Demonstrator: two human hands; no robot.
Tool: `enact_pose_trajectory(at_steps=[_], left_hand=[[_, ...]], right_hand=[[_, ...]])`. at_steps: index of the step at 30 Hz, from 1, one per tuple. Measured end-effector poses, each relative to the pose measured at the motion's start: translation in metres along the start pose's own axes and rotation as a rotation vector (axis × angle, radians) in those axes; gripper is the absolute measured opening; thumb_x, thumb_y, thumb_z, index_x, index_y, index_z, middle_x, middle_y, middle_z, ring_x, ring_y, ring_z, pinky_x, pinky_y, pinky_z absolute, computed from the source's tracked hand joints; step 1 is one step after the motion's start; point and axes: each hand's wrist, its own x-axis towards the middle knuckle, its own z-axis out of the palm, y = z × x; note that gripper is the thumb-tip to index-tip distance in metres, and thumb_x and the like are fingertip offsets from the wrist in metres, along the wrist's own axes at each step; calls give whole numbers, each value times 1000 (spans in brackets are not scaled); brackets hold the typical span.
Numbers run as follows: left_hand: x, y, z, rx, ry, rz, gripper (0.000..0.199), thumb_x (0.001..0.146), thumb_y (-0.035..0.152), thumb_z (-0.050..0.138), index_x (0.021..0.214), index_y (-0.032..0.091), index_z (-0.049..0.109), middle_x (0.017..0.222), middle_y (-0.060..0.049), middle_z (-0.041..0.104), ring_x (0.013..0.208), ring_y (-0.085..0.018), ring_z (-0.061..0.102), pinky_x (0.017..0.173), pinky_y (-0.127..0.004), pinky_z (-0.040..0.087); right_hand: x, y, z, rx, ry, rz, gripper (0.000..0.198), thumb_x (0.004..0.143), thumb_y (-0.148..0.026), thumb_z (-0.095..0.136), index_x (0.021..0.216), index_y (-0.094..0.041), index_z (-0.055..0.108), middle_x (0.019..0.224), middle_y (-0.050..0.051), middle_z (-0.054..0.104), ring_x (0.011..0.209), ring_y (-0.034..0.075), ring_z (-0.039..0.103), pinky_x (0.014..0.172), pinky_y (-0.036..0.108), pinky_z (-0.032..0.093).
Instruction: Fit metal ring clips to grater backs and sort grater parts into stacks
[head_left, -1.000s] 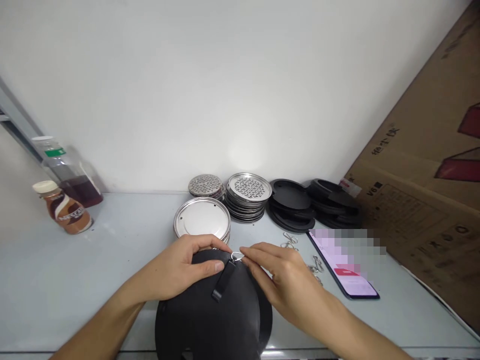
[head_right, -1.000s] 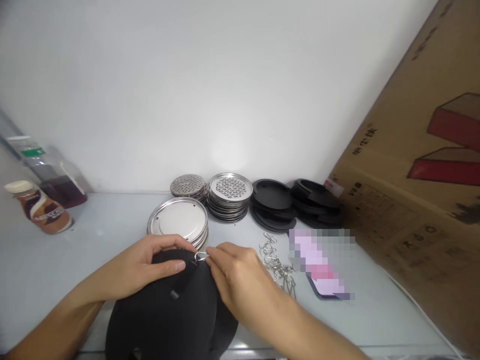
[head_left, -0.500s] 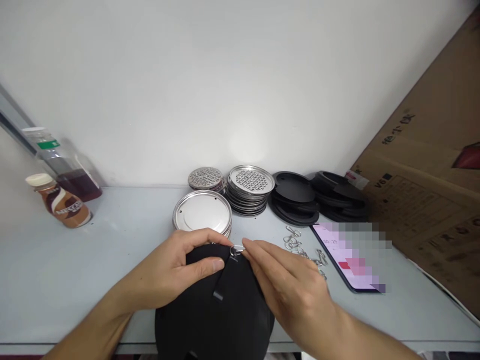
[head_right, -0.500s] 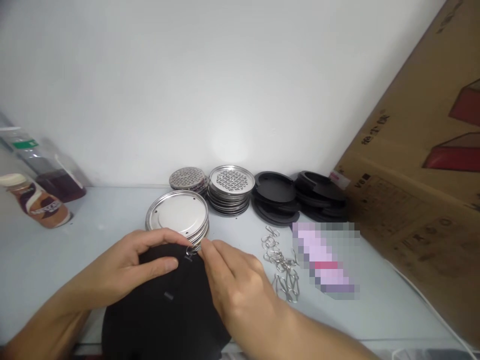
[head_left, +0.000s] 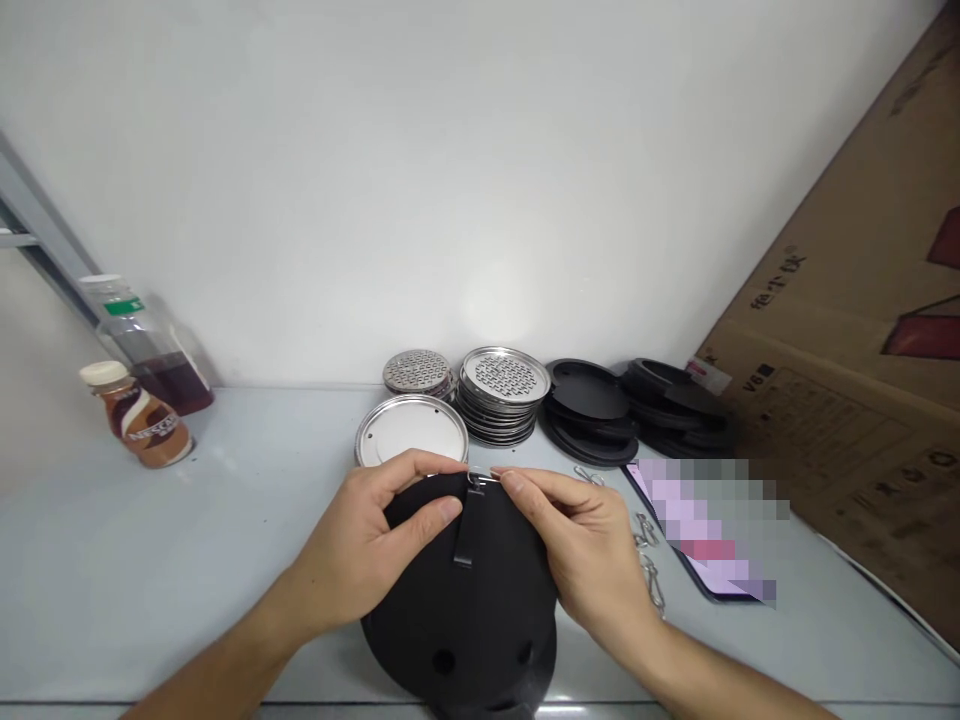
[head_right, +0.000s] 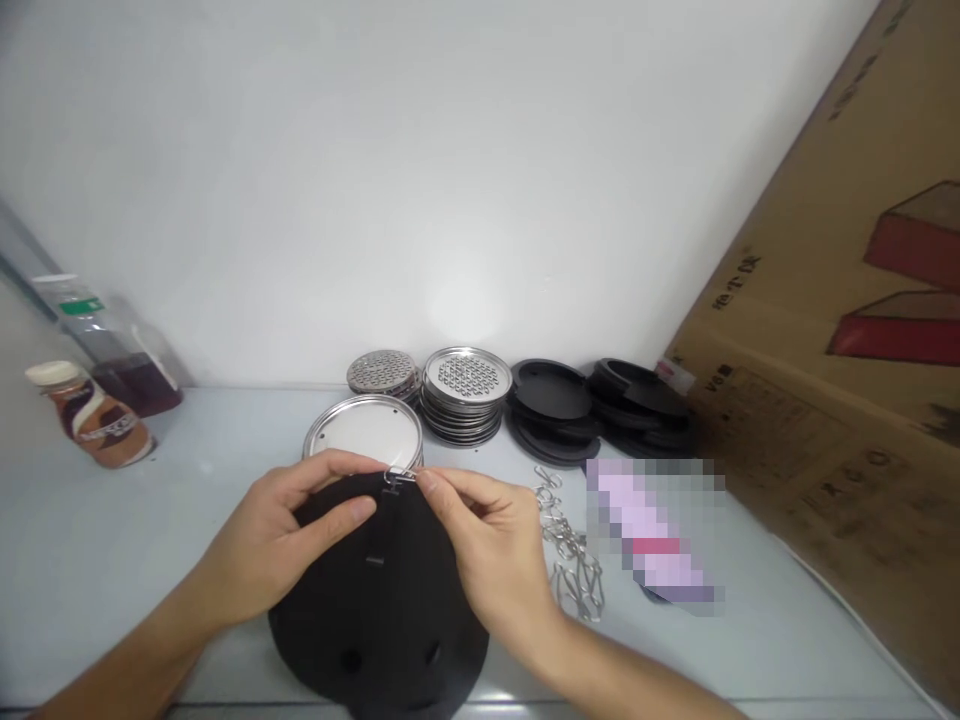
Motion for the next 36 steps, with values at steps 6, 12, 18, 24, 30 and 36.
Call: enact_pose_trajectory(at_steps=[6,12,18,24,30,36], left_hand=[[4,3,11,-63,-72,-48,24,87,38,63,107,25,63,91,1,72,85,-18,67,75,-25,54],[9,-5,-8,-28,-85,-229,32,84,53,62,99,25,59,70,4,65,62,-16,63,53,-21,50],[46,22,6,280,127,145,23,82,47,67,89,25,63,80,3,70,70,-16,64,63,-24,49],[146,66,79,370,12,899,15,94,27,54,92,19,67,95,-4,72,91,-18,64,86,-31,48],[212,35,143,709,-131,789,12,89,15,58,92,12,69,99,-15,72,106,-29,61,98,-46,43],[197,27,150,795,-134,711,31,92,29,52,106,5,66,108,-14,70,116,-35,59,102,-51,37]], right_hand=[[8,-3,7,-32,-70,-33,19,83,-38,70,90,-24,79,89,5,78,89,24,72,83,37,58],[25,-34,-59,-350,247,-335,19,82,-37,70,76,-21,76,83,5,74,79,22,68,72,33,55],[-10,9,-127,-670,205,-14,28,86,-39,62,76,-18,77,74,6,74,70,22,66,64,32,51],[-19,56,-134,-841,334,-131,31,91,-41,55,92,-17,76,90,10,73,72,22,65,70,35,51],[-19,59,-136,-840,383,-259,34,95,-40,50,88,-19,75,86,11,73,76,24,67,68,34,51],[-25,66,-140,-844,368,-245,28,94,-37,53,86,-19,73,86,9,73,78,23,67,71,33,50]])
